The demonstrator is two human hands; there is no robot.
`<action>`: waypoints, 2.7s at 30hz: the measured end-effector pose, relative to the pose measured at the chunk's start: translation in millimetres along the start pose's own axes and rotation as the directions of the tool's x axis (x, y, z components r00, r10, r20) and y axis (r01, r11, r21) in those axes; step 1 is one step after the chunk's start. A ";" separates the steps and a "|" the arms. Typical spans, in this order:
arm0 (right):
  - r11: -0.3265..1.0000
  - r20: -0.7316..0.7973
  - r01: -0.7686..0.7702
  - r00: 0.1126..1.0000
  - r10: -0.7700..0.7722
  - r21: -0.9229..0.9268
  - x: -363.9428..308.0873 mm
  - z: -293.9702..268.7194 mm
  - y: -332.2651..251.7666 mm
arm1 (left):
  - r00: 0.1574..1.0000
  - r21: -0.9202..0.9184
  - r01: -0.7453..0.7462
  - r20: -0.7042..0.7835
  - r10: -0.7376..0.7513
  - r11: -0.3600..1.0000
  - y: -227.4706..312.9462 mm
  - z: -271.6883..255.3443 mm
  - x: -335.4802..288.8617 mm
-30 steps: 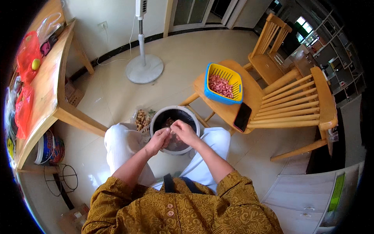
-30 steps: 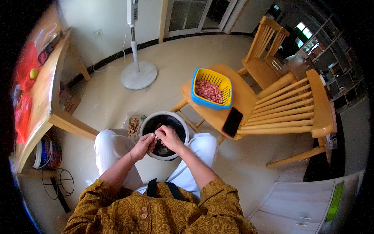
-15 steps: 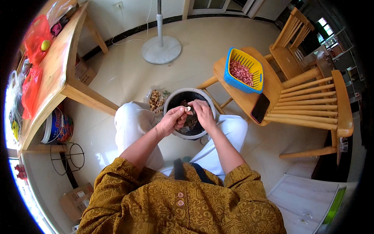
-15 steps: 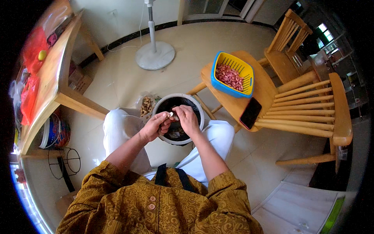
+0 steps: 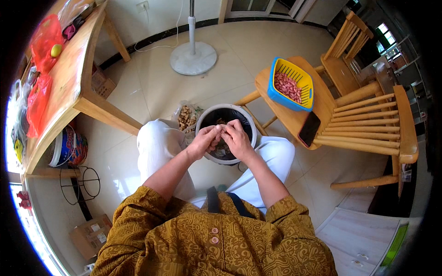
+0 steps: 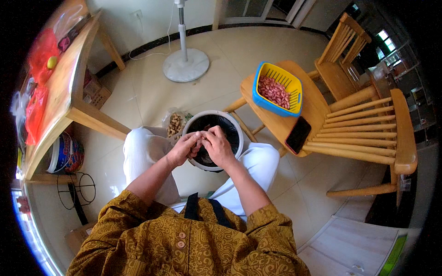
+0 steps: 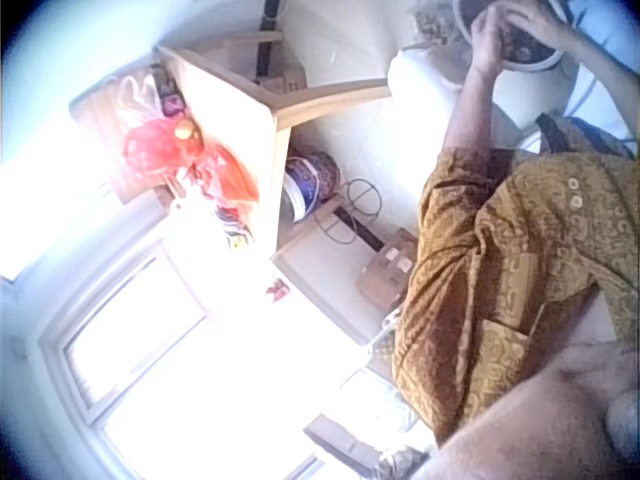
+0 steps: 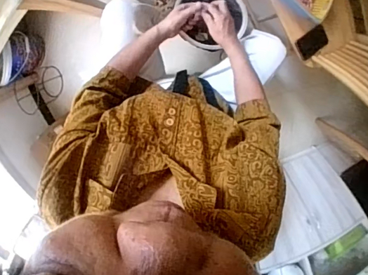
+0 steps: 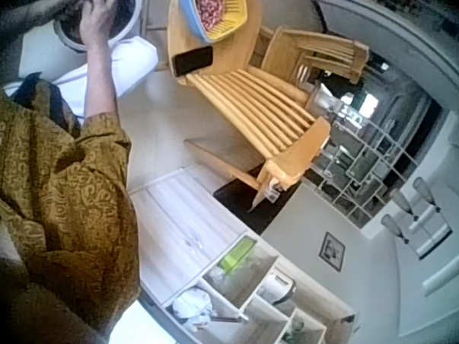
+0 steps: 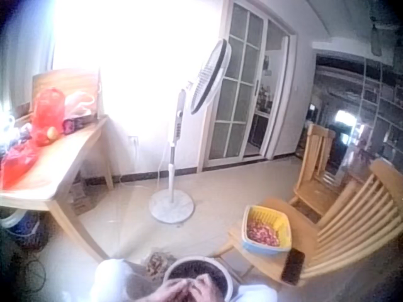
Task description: The person peels peanuts by hand, removing the shells and placing the kernels into a yellow basket while discarded shells go into a white container.
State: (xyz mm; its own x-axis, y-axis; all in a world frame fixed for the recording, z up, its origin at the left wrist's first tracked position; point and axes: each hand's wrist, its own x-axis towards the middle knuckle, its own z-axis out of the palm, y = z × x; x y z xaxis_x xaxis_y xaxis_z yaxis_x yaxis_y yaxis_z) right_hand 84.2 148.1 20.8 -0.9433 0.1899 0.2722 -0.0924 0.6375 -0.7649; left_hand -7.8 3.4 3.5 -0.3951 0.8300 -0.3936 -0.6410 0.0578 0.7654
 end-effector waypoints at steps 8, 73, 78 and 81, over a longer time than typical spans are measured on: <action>0.996 -0.034 -0.077 0.996 0.078 0.039 -0.2 3.0 -8.3 | 0.999 -0.174 0.040 0.002 -0.040 0.984 3.3 7.7 -4.7; 0.928 -0.494 -0.101 0.823 0.281 0.359 22.0 -55.9 9.2 | 0.965 0.043 -0.005 -0.260 0.016 0.999 -10.2 3.9 13.1; 0.980 -0.698 -0.123 0.716 -0.020 -0.154 65.1 -154.6 8.1 | 0.950 -0.265 0.075 -0.274 -0.150 0.961 -2.2 11.5 15.3; 0.899 -0.672 -0.371 0.729 0.128 -0.231 81.1 -186.3 7.8 | 0.980 -0.250 0.025 -0.184 -0.073 0.968 -7.4 4.6 17.6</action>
State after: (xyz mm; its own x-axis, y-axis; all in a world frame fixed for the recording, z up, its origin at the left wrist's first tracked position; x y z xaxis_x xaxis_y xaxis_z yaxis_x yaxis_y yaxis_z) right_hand 66.4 307.5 145.7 -0.4852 0.7221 0.4932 0.3405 0.6755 -0.6541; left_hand -7.0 20.2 -6.7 -0.4613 0.7075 -0.5354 -0.7952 -0.0620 0.6032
